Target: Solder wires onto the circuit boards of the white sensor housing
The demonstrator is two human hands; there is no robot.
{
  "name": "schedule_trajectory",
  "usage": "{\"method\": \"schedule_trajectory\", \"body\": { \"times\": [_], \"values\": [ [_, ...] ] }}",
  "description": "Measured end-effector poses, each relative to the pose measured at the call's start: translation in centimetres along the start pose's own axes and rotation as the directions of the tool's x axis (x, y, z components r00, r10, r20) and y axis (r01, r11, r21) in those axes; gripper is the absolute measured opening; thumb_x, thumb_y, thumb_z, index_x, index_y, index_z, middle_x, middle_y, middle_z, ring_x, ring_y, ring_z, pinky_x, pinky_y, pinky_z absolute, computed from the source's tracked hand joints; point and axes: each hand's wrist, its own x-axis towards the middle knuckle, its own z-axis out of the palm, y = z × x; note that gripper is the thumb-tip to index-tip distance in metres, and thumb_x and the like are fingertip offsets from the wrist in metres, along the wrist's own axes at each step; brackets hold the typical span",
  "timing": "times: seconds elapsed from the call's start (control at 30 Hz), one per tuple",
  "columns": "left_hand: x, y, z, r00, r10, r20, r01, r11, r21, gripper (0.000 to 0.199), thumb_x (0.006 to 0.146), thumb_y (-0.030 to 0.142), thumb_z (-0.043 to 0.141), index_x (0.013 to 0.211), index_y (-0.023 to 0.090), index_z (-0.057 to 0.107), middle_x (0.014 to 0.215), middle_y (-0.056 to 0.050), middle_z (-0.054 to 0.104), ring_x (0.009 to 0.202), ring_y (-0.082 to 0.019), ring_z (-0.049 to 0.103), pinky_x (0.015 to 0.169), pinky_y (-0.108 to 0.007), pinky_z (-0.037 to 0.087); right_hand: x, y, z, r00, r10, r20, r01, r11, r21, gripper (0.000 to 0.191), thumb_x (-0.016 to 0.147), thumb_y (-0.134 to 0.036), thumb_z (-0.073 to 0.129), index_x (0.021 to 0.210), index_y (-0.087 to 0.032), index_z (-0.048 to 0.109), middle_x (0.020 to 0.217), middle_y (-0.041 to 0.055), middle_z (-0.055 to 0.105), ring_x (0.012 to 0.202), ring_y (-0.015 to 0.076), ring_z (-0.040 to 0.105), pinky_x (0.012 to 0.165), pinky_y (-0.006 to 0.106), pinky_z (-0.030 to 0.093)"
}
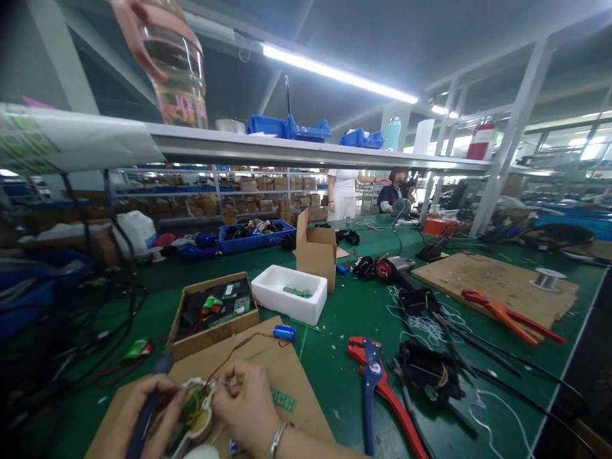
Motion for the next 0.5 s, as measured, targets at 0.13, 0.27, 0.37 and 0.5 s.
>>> {"method": "schedule_trajectory", "body": {
  "times": [0.13,0.27,0.37,0.5],
  "values": [
    [0.4,0.7,-0.9,0.991,0.045,-0.129,-0.044,0.999,0.009,0.03,0.074,0.044,0.055,0.091,0.018,0.054,0.084,-0.005,0.06,0.073,-0.021,0.063,0.066,-0.032,0.052,0.3,0.7,-0.2,0.998,-0.023,-0.064,0.019,0.998,-0.06,0.005,0.072,-0.01,0.046,0.07,-0.012,0.051,0.056,-0.0029,0.042,0.049,0.006,0.032,0.046,0.019,0.02],
    [0.7,1.7,-0.8,0.989,0.033,-0.143,-0.031,0.999,0.02,0.026,0.079,0.039,0.051,0.091,0.016,0.052,0.077,-0.005,0.055,0.067,-0.018,0.058,0.06,-0.03,0.05,0.2,1.4,-0.2,0.994,-0.08,-0.069,0.07,0.987,-0.142,0.007,0.073,-0.015,0.047,0.071,-0.012,0.053,0.053,-0.0028,0.042,0.048,0.0085,0.035,0.047,0.021,0.023],
    [0.7,2.5,-1.3,0.986,0.041,-0.161,-0.037,0.999,0.027,0.023,0.08,0.037,0.051,0.09,0.016,0.052,0.078,-0.004,0.055,0.069,-0.018,0.057,0.064,-0.029,0.049,0.0,1.0,-0.8,0.985,-0.154,-0.076,0.135,0.969,-0.205,0.009,0.075,-0.021,0.048,0.076,-0.013,0.054,0.058,0.0006,0.05,0.054,0.0134,0.047,0.052,0.024,0.035],
    [-1.2,4.0,-5.7,0.974,0.014,-0.226,0.0,0.998,0.059,0.023,0.087,0.039,0.048,0.091,0.018,0.055,0.083,-0.003,0.058,0.075,-0.016,0.058,0.07,-0.027,0.048,-1.5,-2.3,-4.3,0.944,-0.281,-0.172,0.234,0.939,-0.251,0.039,0.074,-0.036,0.057,0.105,-0.012,0.055,0.106,0.0144,0.059,0.1,0.0256,0.055,0.087,0.038,0.044]
  ]
}}
